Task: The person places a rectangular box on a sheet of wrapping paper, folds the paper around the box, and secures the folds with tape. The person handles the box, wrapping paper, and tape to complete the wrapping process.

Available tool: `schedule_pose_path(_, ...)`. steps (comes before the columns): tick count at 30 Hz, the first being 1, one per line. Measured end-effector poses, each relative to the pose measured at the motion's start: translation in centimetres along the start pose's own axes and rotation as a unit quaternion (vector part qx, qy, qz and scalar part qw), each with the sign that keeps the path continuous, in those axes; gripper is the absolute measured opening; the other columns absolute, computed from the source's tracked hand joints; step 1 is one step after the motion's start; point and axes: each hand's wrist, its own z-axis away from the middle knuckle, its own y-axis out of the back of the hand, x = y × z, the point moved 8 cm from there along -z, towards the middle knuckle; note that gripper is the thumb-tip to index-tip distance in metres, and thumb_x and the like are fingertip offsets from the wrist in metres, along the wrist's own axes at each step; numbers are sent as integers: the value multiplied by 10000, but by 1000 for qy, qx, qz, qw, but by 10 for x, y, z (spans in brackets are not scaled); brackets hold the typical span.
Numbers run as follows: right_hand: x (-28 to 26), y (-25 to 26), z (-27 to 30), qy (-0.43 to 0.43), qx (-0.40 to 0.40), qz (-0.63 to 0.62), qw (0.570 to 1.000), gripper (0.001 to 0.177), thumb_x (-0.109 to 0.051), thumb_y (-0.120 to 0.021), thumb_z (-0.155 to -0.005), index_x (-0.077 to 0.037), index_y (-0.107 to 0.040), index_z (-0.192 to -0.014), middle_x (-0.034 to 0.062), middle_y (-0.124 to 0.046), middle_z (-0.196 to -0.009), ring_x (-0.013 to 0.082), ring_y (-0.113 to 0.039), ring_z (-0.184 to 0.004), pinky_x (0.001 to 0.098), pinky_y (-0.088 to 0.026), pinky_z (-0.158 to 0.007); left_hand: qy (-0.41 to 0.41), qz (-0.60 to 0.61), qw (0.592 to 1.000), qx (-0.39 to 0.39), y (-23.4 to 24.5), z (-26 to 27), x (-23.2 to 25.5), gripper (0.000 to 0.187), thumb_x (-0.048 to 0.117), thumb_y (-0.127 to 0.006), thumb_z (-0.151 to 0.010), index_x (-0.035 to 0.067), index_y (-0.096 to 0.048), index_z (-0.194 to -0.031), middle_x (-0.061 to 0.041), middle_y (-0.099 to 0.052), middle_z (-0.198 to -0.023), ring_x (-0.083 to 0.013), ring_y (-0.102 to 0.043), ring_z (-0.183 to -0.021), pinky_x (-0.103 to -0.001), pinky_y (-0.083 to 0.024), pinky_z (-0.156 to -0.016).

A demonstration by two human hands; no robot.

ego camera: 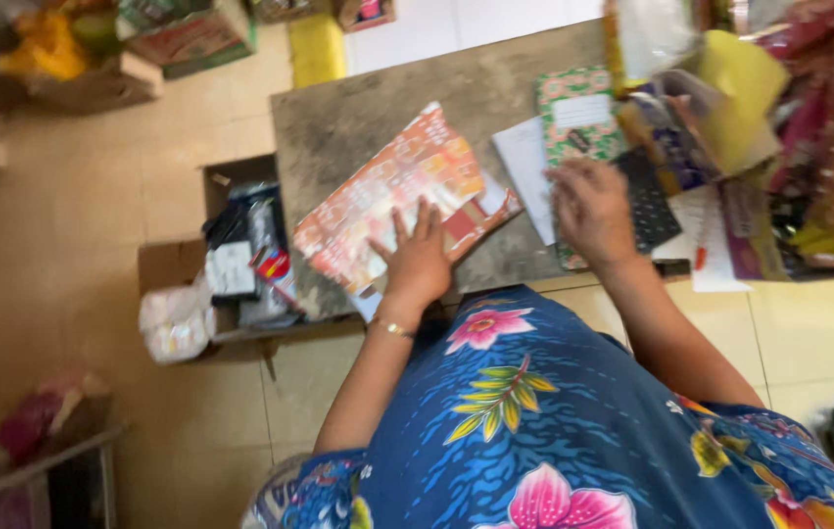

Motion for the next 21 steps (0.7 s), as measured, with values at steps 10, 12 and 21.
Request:
schedule_pose_path(10, 125, 199, 43, -186, 161, 320, 915, 721, -140, -838, -829, 1, -513, -1457, 247, -458, -1394, 434, -437, -1286, 535, -339, -1079, 7, -27, 999, -34, 5, -4, -1, 808, 311, -666, -906, 129, -261, -1582, -47, -107, -1702, -486, -71, -1531, -880, -161, -1027)
schedule_pose_path(12, 143, 209, 54, -215, 154, 343, 901, 838, -220, -902, -772, 25, -492, -1460, 258, -472, -1354, 459, -446, -1243, 566, -339, -1046, 13, -33, 999, -39, 5, -7, -1, 822, 317, -676, -895, 143, -260, -1582, -36, -117, -1699, -476, -86, -1532, -865, -190, -1032)
schedule_pose_path(21, 154, 200, 61, -253, 94, 396, 878, 892, -336, -921, -725, -27, -500, -1447, 217, -545, -1286, 406, -511, -1196, 562, -356, -1061, 8, -53, 999, -6, 0, -18, -4, 736, 324, -640, -904, 136, -351, -1554, -58, -224, -1675, -500, -182, -1496, -830, -288, -1016)
